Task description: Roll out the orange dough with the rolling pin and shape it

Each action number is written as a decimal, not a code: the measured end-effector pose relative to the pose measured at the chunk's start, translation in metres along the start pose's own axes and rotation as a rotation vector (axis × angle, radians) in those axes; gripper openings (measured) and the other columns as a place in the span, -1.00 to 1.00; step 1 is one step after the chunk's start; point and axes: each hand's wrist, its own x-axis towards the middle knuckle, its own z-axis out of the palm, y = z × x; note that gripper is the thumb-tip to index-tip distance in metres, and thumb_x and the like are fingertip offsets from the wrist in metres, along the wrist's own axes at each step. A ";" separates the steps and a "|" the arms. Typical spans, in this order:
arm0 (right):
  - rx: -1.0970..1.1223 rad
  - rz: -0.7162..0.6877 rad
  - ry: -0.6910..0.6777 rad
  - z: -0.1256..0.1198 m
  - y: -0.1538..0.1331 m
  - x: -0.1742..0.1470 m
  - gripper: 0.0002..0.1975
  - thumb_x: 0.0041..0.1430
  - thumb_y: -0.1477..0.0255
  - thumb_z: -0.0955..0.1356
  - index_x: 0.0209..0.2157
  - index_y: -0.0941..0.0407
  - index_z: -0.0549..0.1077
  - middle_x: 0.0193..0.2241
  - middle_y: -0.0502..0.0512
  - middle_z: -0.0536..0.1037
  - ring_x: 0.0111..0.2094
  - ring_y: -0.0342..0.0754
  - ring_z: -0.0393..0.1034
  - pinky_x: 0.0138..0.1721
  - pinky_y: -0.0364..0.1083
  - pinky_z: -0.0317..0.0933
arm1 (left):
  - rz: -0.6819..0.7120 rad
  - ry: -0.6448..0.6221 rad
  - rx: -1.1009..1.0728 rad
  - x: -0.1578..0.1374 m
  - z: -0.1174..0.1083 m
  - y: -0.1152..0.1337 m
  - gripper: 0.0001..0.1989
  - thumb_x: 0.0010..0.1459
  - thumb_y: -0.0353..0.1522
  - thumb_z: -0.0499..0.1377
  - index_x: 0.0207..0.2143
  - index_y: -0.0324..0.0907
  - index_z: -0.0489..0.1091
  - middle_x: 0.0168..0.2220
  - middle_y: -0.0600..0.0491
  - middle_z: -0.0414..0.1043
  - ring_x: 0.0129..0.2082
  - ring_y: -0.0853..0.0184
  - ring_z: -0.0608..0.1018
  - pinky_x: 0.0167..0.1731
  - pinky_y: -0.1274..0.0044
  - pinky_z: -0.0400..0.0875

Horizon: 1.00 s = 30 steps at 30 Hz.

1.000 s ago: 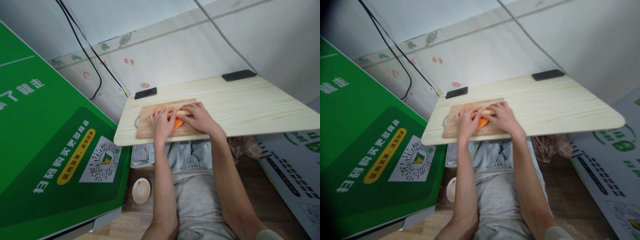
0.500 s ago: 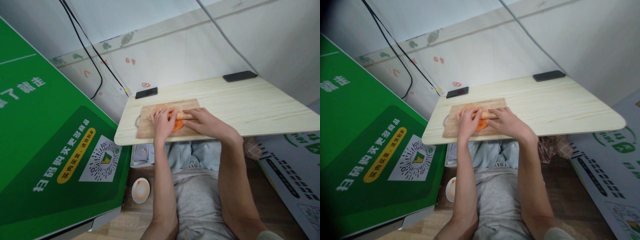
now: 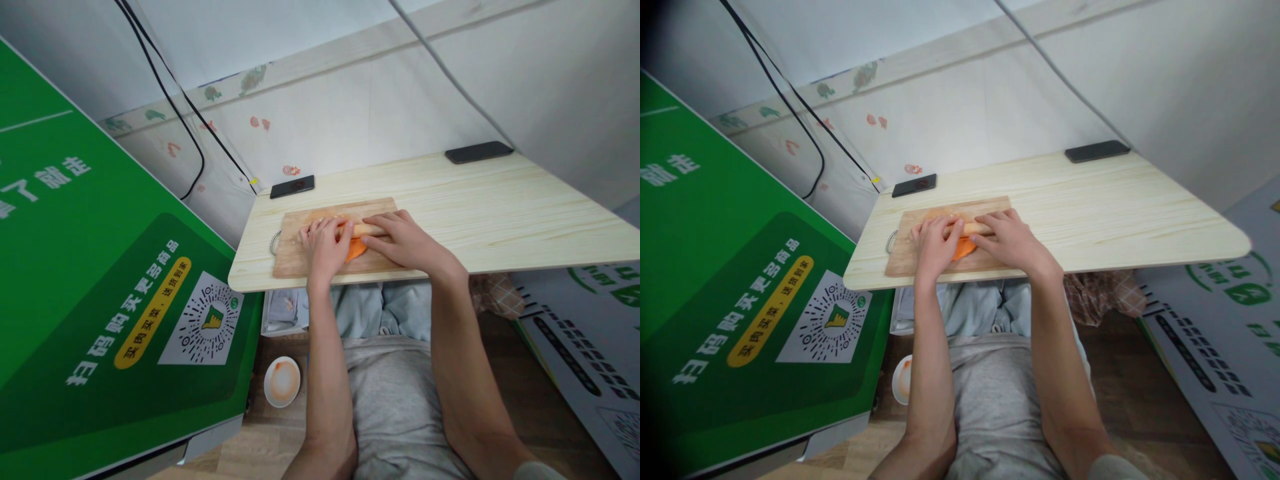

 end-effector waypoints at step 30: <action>-0.021 0.028 -0.020 -0.003 -0.006 -0.001 -0.47 0.48 0.11 0.33 0.25 0.13 0.61 0.21 0.34 0.64 0.29 0.42 0.37 0.38 0.36 0.24 | -0.017 0.010 -0.007 -0.001 0.001 0.001 -0.77 0.56 -0.19 0.17 -0.09 0.00 0.62 0.08 0.08 0.72 0.12 0.14 0.58 0.23 0.21 0.20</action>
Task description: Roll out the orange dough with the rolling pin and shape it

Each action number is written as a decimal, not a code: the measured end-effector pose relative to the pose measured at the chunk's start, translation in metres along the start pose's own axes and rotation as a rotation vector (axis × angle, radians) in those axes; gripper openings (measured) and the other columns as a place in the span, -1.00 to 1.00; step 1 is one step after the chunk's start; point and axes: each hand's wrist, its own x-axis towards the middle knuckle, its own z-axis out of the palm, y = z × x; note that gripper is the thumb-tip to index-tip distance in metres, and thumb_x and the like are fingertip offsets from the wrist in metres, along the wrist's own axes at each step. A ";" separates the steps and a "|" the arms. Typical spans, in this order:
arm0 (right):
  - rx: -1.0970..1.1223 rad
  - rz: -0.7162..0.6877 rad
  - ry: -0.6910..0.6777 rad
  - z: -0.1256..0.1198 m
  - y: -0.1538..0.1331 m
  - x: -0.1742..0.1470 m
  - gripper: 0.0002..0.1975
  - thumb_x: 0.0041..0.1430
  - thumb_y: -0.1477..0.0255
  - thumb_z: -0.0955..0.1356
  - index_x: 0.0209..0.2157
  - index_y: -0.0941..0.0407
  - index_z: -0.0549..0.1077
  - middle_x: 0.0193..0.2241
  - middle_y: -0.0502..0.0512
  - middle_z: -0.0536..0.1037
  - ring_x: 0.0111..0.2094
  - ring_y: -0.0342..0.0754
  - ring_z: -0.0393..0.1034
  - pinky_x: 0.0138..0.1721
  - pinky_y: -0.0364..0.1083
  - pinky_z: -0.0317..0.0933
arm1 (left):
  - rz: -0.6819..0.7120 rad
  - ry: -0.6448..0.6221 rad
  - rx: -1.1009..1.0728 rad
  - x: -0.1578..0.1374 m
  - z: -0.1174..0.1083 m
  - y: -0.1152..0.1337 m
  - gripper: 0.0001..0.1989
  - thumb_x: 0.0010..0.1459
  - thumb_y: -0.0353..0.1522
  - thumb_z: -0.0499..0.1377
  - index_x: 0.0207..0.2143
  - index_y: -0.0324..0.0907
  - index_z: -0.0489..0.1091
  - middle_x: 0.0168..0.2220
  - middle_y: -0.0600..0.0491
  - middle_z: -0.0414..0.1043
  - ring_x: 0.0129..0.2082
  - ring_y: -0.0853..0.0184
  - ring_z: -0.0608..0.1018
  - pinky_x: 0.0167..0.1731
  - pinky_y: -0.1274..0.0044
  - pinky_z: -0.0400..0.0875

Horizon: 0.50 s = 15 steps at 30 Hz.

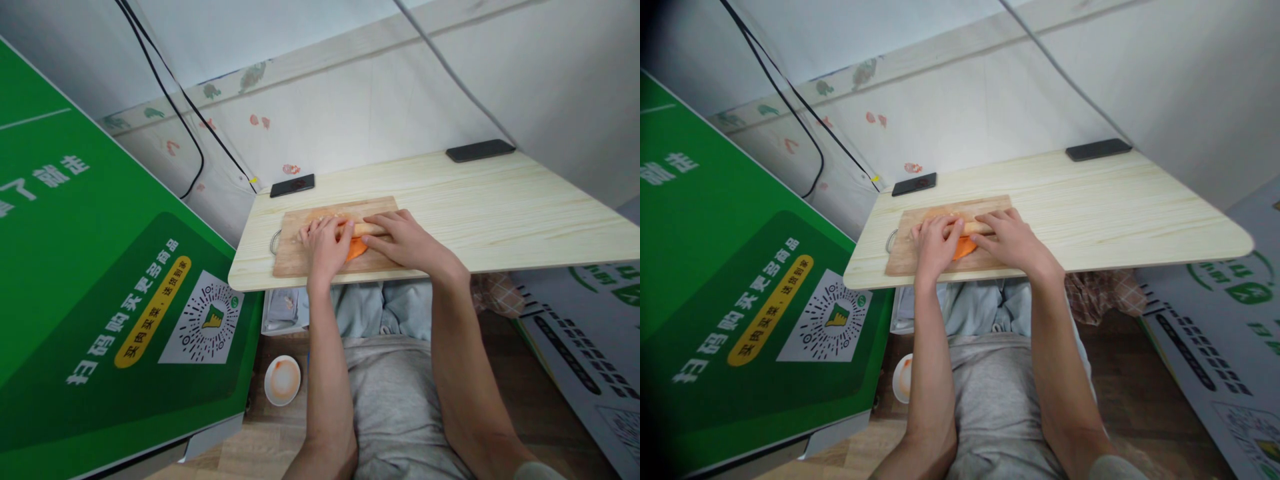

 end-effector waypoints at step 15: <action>-0.022 0.027 0.008 0.003 -0.001 0.003 -0.48 0.49 0.09 0.32 0.24 0.12 0.61 0.24 0.33 0.61 0.27 0.44 0.34 0.34 0.37 0.29 | 0.024 0.016 -0.006 -0.001 0.000 -0.001 -0.77 0.56 -0.20 0.18 -0.07 0.00 0.63 0.05 0.07 0.72 0.10 0.12 0.59 0.23 0.20 0.22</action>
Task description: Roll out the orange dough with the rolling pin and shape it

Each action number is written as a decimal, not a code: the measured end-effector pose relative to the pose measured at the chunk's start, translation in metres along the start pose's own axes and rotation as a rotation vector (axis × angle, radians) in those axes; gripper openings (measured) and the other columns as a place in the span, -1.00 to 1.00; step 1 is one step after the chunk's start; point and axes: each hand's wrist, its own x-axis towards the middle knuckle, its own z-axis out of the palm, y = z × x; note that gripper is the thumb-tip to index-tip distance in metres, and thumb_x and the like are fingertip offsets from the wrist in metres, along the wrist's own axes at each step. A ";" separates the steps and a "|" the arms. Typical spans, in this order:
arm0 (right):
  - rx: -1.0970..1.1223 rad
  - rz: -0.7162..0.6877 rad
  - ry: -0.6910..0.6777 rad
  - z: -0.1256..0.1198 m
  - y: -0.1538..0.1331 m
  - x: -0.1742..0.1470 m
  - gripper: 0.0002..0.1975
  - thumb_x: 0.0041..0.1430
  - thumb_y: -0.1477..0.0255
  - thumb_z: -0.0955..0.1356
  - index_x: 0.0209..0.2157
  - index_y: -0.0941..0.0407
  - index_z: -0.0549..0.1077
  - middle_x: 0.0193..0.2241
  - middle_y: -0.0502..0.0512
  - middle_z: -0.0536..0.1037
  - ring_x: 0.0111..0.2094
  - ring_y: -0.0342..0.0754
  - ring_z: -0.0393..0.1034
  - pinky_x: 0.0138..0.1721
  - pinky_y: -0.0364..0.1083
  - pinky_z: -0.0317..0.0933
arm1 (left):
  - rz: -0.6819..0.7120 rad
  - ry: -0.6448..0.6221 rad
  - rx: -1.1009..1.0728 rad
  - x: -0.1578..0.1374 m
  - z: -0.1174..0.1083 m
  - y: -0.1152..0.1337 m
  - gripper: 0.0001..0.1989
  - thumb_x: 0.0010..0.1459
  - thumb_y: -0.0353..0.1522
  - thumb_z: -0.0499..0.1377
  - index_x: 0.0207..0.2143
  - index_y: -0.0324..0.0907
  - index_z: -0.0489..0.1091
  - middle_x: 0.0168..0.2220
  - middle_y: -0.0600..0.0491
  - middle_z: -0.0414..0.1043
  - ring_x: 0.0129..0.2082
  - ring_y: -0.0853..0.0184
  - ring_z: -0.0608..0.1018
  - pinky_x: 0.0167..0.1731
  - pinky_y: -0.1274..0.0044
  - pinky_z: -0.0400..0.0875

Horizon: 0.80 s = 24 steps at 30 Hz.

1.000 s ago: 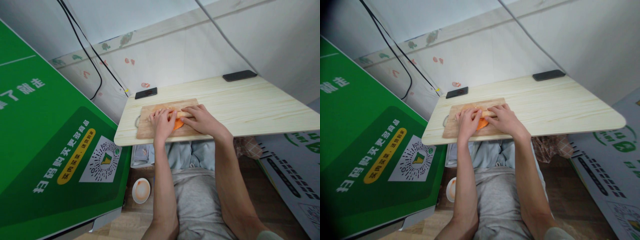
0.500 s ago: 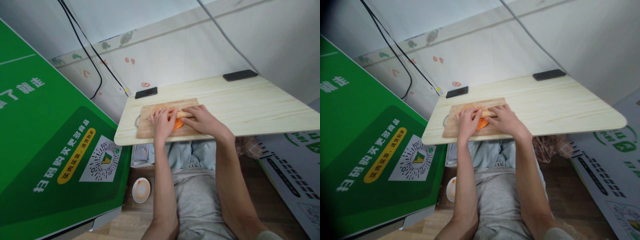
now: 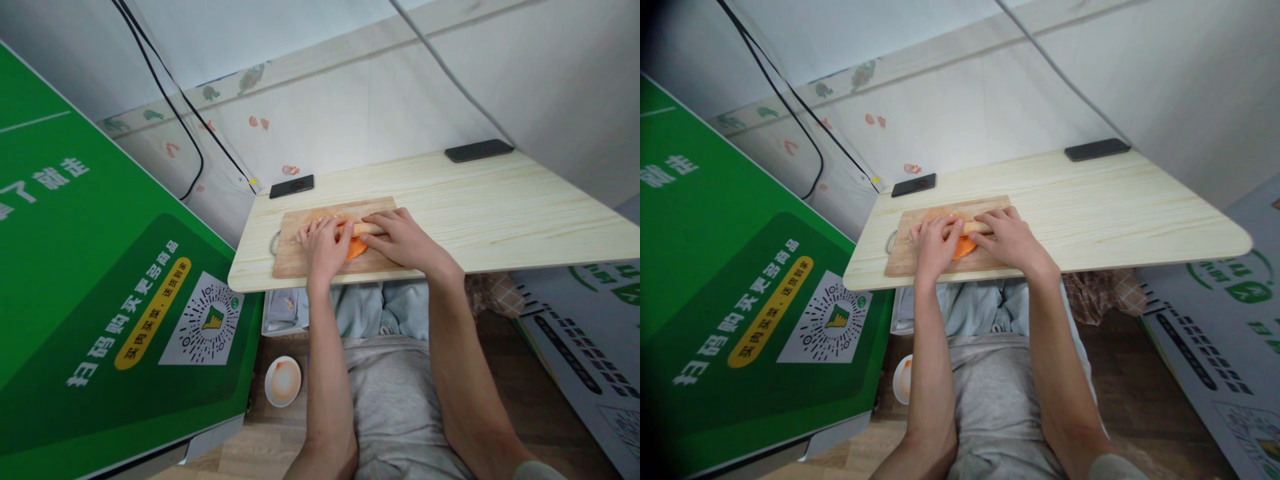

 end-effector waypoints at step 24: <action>0.058 -0.021 -0.034 -0.012 -0.006 -0.011 -0.46 0.46 0.11 0.33 0.30 0.06 0.58 0.25 0.28 0.63 0.30 0.39 0.40 0.36 0.36 0.27 | -0.021 -0.016 -0.004 0.001 0.000 0.000 -0.76 0.56 -0.18 0.16 -0.07 0.02 0.63 0.08 0.07 0.72 0.14 0.12 0.58 0.27 0.21 0.21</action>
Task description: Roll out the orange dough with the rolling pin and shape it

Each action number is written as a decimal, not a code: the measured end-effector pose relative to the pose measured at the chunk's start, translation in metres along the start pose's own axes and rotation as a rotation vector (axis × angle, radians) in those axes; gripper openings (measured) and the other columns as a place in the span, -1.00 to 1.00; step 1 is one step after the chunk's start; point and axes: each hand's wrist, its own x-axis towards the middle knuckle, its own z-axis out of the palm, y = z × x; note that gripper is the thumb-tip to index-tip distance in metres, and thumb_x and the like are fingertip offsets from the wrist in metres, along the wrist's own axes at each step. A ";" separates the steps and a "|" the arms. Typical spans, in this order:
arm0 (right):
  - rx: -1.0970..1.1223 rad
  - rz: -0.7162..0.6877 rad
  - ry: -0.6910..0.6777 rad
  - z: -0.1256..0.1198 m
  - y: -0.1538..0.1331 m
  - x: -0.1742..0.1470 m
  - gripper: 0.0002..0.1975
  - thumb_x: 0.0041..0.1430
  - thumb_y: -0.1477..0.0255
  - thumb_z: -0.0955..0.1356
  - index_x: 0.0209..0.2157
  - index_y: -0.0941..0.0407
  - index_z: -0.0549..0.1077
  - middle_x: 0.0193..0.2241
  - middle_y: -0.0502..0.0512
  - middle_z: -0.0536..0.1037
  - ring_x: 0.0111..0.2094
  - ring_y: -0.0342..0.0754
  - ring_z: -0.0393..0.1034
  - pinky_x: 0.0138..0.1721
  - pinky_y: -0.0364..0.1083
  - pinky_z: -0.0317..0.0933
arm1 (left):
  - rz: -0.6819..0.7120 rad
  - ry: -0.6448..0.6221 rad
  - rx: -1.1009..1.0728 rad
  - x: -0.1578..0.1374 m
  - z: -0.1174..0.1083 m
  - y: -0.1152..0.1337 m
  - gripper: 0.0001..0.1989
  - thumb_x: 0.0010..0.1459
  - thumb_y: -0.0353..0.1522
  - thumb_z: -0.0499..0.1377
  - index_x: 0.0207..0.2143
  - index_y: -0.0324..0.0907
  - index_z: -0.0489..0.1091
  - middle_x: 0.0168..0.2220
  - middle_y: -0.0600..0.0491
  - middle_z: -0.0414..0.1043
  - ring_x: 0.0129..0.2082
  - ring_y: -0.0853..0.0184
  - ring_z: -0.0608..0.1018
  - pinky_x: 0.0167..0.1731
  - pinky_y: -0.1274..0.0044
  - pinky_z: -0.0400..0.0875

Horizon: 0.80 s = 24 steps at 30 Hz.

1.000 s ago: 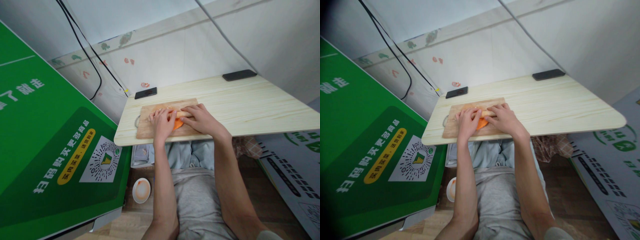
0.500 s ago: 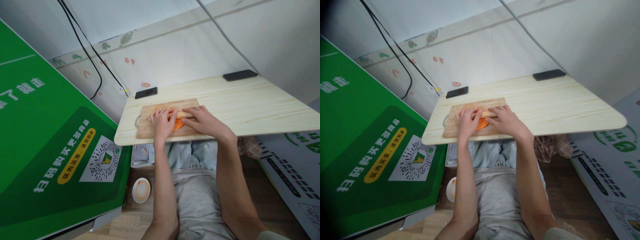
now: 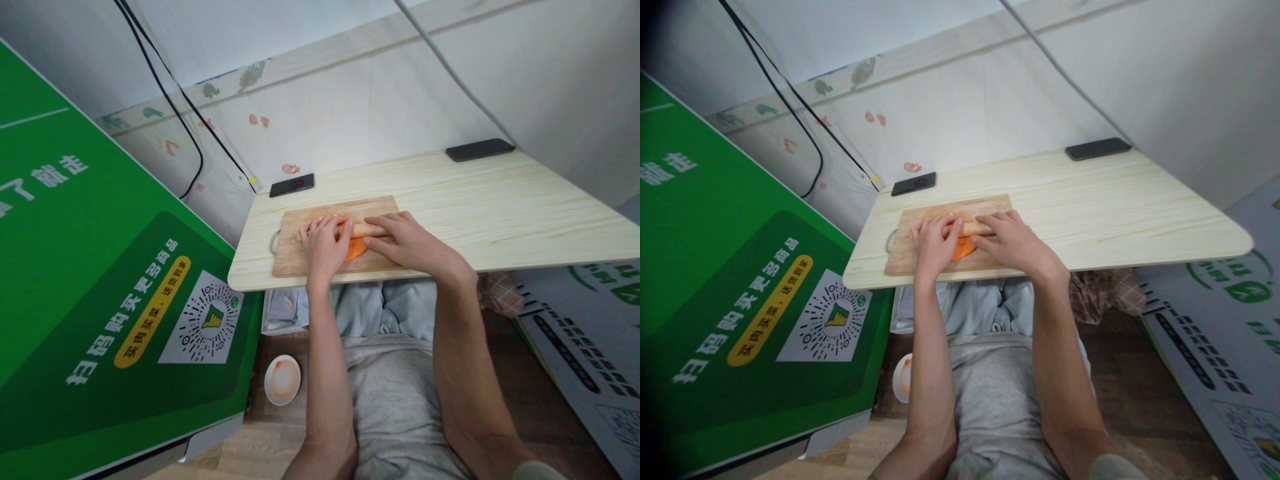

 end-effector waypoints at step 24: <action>-0.049 -0.001 0.051 0.012 0.010 0.013 -0.52 0.47 0.11 0.32 0.21 0.06 0.63 0.19 0.29 0.64 0.24 0.41 0.34 0.30 0.37 0.31 | -0.002 -0.008 0.015 0.000 -0.002 0.002 -0.76 0.56 -0.18 0.17 -0.07 0.01 0.63 0.10 0.06 0.71 0.15 0.10 0.58 0.24 0.21 0.23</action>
